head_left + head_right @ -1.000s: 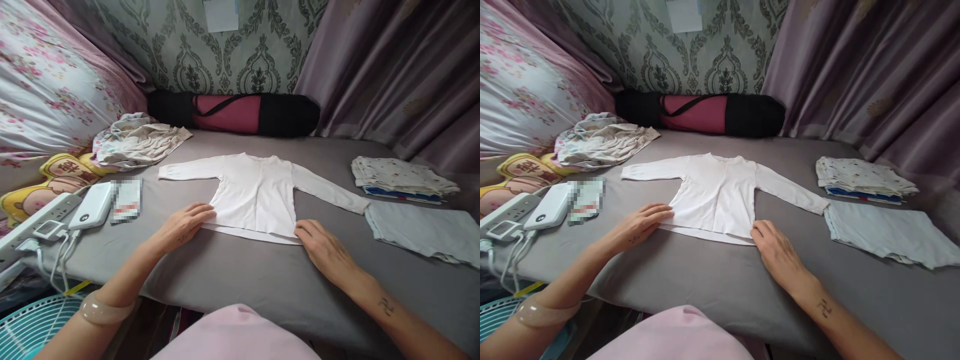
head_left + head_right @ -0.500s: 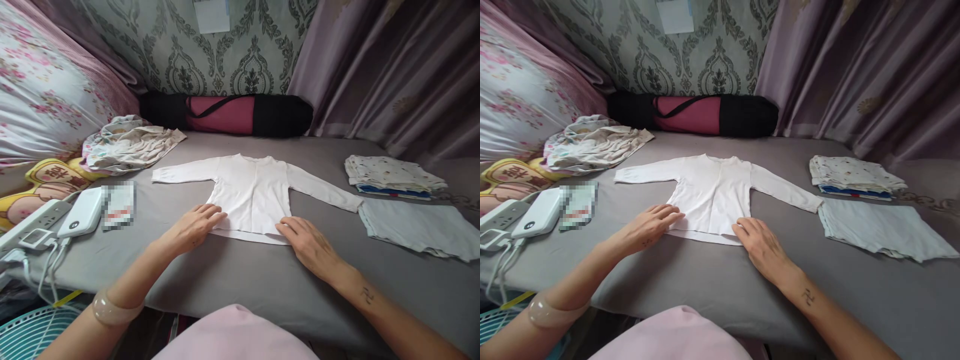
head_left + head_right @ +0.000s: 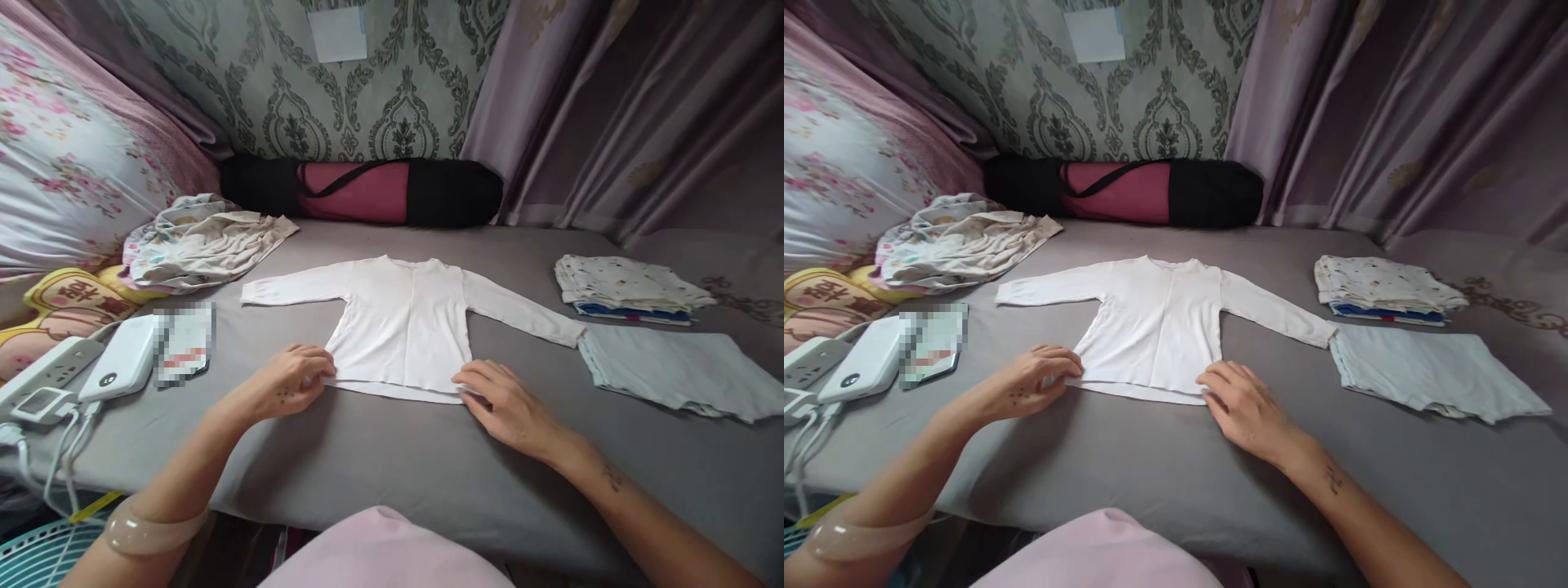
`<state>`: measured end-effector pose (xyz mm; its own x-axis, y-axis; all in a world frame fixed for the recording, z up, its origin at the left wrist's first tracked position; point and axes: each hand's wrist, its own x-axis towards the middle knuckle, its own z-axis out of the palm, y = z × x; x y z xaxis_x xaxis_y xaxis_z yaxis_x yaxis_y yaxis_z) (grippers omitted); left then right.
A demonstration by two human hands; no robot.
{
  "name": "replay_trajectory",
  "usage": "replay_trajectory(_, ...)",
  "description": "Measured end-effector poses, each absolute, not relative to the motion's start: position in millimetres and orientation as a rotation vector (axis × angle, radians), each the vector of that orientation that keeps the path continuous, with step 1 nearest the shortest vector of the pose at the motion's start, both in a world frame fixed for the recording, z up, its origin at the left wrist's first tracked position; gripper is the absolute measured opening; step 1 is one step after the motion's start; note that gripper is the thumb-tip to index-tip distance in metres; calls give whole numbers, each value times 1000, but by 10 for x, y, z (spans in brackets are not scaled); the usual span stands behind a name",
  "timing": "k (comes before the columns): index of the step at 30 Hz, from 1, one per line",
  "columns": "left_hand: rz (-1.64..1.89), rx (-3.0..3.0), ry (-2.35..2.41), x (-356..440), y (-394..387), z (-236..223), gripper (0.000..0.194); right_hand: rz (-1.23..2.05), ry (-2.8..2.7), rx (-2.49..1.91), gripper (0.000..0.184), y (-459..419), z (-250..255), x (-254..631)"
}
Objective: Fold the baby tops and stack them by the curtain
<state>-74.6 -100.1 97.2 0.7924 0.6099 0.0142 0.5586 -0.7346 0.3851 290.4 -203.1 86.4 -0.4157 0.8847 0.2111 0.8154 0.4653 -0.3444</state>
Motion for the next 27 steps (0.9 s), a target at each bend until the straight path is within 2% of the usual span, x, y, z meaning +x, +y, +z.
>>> replay_trajectory(3, 270, 2664, 944, -500, -995, 1033, 22, 279, -2132, -1555, 16, -1889, 883, 3038)
replay_trajectory(6, 400, 2701, 833, -52, -1025, 1013, 26, 164, -2014, -1705, 20, -1563, 833, 3224)
replay_trajectory(10, 291, 2810, 518, 713, -1229, 933, 18, -31, -2063, -1923, 22, -1082, 713, 3362)
replay_trajectory(14, 275, 2970, 436, 1289, -1465, 856, 14, -172, -2142, -2062, 25, -828, 646, 3353)
replay_trajectory(20, 236, 2897, 699, 1542, -1555, 739, 21, -221, -2251, -2146, 33, -759, 639, 3355)
replay_trajectory(27, 287, 2980, 578, 1599, -1534, 529, 22, -393, -2377, -2016, 33, -688, 663, 3489)
